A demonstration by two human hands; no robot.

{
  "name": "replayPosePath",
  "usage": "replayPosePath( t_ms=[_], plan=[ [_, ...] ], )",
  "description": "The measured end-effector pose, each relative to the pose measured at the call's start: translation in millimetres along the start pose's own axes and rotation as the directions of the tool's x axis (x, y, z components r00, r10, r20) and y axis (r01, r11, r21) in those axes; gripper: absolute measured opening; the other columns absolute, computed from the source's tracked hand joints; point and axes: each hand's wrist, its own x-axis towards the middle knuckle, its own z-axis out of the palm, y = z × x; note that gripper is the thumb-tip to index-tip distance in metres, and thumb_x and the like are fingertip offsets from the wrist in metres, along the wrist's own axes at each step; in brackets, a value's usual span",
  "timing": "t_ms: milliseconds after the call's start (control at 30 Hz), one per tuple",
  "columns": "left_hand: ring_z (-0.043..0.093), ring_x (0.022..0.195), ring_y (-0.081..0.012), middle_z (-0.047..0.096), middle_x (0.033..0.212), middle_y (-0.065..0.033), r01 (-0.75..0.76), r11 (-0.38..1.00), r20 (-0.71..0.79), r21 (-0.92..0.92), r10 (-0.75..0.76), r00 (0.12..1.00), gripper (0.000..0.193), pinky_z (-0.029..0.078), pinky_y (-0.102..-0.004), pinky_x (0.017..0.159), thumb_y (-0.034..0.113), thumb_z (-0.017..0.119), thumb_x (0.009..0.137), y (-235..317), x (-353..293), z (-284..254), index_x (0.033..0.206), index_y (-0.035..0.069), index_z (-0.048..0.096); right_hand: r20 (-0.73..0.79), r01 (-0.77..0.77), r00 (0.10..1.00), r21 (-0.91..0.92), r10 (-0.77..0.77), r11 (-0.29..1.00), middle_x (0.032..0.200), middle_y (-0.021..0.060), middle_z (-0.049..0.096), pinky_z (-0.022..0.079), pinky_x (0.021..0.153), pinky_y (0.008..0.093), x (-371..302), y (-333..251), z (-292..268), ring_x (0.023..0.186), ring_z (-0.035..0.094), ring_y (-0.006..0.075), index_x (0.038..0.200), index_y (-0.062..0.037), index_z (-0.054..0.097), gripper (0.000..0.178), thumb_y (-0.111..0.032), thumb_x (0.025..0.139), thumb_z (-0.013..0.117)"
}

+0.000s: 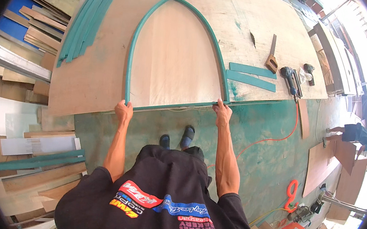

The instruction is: The person saws a piece of wood by hand, wipes the edges of a curved wooden frame with a cloth, and then attaches a wooden panel and the frame to a base using a nail gun.

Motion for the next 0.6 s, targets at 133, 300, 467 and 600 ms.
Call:
replayPosePath(
  t_ms=[133,300,467,600],
  plan=[
    [0.065,0.079,-0.0507,0.066,0.078,-0.0305,-0.036,0.999,-0.024,0.004,0.036,0.999,0.022,0.05,-0.056,0.072,0.015,0.069,0.084,4,2,2,0.076,-0.005,0.062,-0.005,0.01,1.0,-0.113,-0.011,0.993,0.087,0.0119,0.069,0.06,0.073,0.0329,10,-2,-8,0.076,0.068,0.0194,0.098,0.0116,0.067,0.03,-0.018,0.097,0.071],
    [0.066,0.072,-0.0452,0.067,0.073,-0.0244,-0.008,0.999,-0.004,0.048,0.008,1.0,0.02,0.051,-0.0526,0.069,0.016,0.07,0.083,-7,5,1,0.078,-0.003,0.065,0.029,-0.019,0.999,-0.266,0.027,0.964,0.079,0.0109,0.069,0.059,0.071,0.0303,5,-14,1,0.067,0.066,0.0192,0.091,0.0111,0.068,0.035,-0.023,0.098,0.07],
    [0.065,0.095,-0.0323,0.066,0.101,-0.0142,0.495,0.565,0.275,-0.66,-0.431,0.859,0.024,0.055,-0.048,0.083,0.016,0.07,0.088,-11,-12,8,0.104,0.0,0.065,0.029,-0.155,0.988,0.039,0.154,0.987,0.12,0.028,0.058,0.061,0.076,0.0354,5,-18,-7,0.095,0.067,0.0285,0.131,0.0187,0.048,0.063,-0.03,0.097,0.07],
    [0.053,0.124,-0.0394,0.051,0.133,-0.0246,0.685,-0.093,0.67,-0.723,-0.336,0.662,0.045,0.052,-0.0585,0.104,0.012,0.063,0.093,-13,-11,17,0.131,-0.007,0.047,0.039,-0.196,0.981,0.232,0.192,0.953,0.126,0.0183,0.051,0.06,0.08,0.0406,-13,-11,7,0.107,0.062,0.0328,0.134,0.0026,0.048,0.051,-0.03,0.099,0.067]
  ],
)
